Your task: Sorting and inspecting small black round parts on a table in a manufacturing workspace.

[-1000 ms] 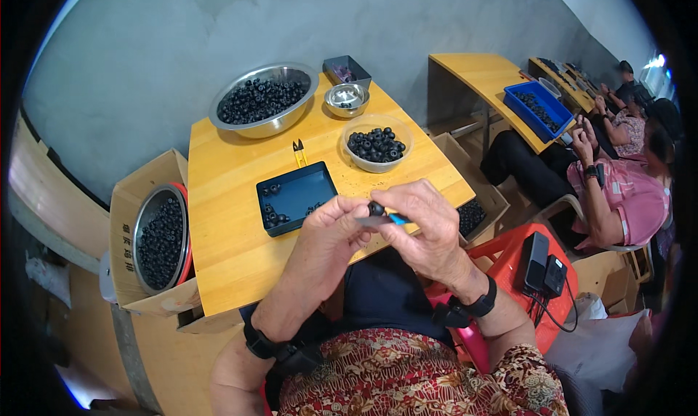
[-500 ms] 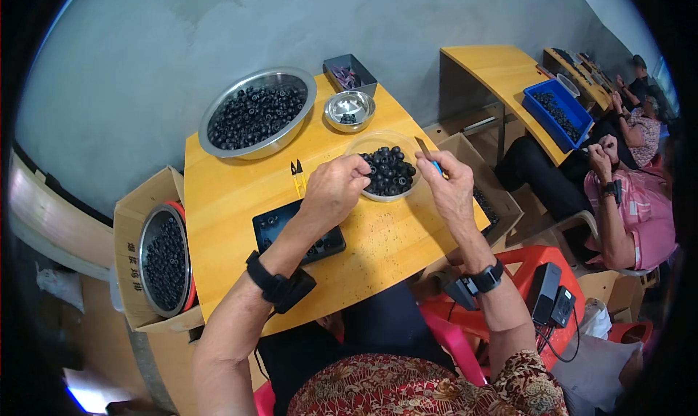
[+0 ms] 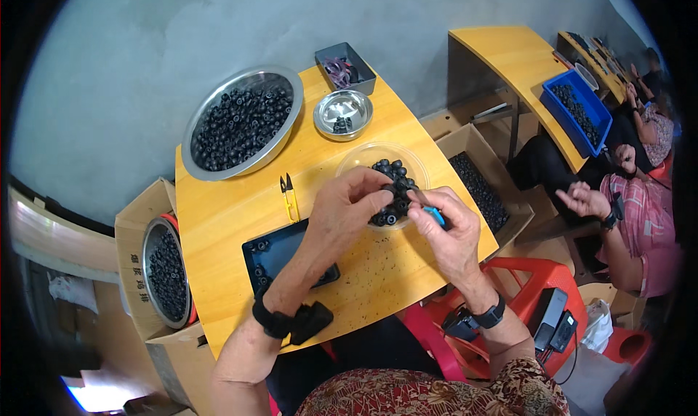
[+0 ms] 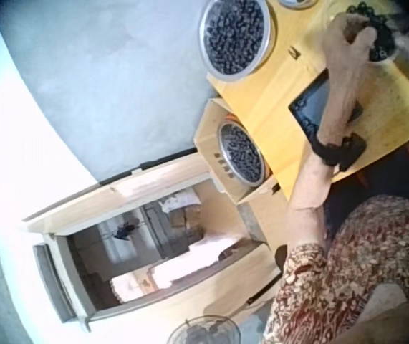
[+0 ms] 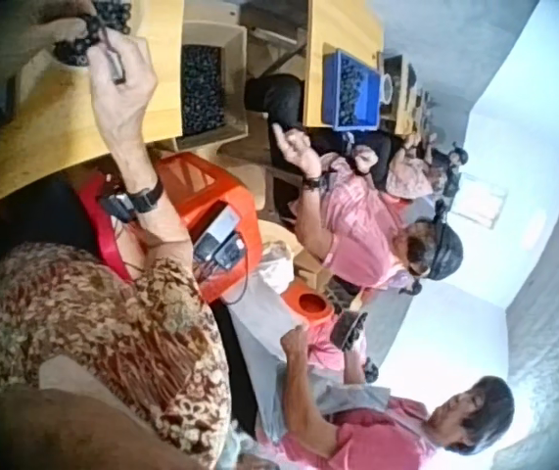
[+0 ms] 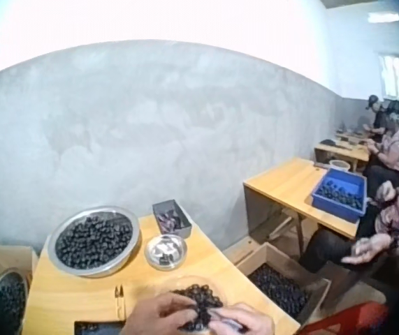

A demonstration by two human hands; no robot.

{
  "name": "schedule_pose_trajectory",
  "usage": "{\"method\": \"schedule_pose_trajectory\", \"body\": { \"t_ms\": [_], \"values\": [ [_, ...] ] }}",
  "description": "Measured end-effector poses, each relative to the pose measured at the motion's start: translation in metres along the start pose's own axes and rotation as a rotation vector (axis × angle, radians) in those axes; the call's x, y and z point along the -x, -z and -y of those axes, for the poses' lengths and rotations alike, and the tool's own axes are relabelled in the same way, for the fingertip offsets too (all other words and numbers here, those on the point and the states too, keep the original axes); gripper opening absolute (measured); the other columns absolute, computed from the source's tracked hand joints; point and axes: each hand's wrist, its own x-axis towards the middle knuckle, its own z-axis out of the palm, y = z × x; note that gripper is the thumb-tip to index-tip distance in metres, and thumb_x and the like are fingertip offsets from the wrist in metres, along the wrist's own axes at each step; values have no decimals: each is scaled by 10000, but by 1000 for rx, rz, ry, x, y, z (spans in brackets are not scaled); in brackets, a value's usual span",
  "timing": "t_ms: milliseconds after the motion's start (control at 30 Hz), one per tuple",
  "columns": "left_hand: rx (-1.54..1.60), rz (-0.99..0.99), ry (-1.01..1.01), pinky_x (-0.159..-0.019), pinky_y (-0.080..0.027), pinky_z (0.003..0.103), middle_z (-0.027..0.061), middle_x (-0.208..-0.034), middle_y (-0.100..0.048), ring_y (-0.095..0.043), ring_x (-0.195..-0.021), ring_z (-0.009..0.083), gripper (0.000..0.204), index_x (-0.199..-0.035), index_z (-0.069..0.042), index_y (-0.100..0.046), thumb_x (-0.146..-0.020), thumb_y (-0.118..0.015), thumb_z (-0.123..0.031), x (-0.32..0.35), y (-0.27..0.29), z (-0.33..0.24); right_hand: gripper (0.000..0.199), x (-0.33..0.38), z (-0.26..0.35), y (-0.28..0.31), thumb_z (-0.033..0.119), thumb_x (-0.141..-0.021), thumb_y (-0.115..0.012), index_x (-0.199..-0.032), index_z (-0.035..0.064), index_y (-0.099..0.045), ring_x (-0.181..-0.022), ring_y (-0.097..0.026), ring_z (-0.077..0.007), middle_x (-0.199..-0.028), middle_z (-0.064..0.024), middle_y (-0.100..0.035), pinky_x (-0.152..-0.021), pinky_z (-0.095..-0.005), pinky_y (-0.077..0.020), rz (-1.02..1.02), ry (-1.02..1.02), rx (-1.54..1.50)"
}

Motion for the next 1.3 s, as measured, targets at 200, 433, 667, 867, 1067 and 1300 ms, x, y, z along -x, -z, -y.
{"method": "schedule_pose_trajectory", "body": {
  "t_ms": [200,433,667,867,1067,1300],
  "values": [
    [450,-8,36,-835,-509,253,41,-1001,-698,-637,-912,101,194,-1090,-15,-661,-910,-668,-88,47,0,-5,354,1,21,-22,-1,-772,-765,-1117,16,-687,-805,-621,-162,-949,-91,-647,-660,-281,-497,61,193,96],
    [573,-71,47,-824,-470,222,5,-992,-694,-601,-884,51,168,-1087,-28,-680,-930,-644,-77,95,10,-3,420,21,52,-43,-19,-683,-779,-1090,6,-678,-766,-621,-272,-941,-127,-651,-654,-345,-511,94,617,434],
    [343,-214,-146,-838,-510,213,39,-997,-693,-639,-943,73,192,-1071,42,-653,-901,-578,89,126,13,15,423,46,74,-63,-41,-666,-753,-1079,-19,-667,-759,-619,-275,-919,-143,-650,-651,-352,-507,139,656,641],
    [435,-179,-99,-773,-506,212,32,-967,-698,-632,-889,69,151,-1057,39,-664,-919,-605,19,129,25,20,388,56,76,-86,-64,-674,-727,-1050,14,-669,-792,-623,-294,-922,-150,-640,-687,-371,-517,53,555,594],
    [348,-216,-56,-788,-499,233,43,-971,-690,-619,-860,76,220,-1139,28,-664,-942,-599,-47,135,26,27,370,59,72,-96,-60,-681,-734,-1038,13,-669,-794,-622,-300,-905,-147,-629,-688,-368,-520,51,539,615],
    [652,-206,15,-854,-482,251,30,-1070,-666,-591,-944,76,344,-1299,9,-571,-974,-588,-105,141,15,26,352,49,60,-94,-53,-688,-739,-1028,5,-667,-800,-620,-303,-911,-149,-632,-681,-374,-517,59,544,544]
  ]
}}
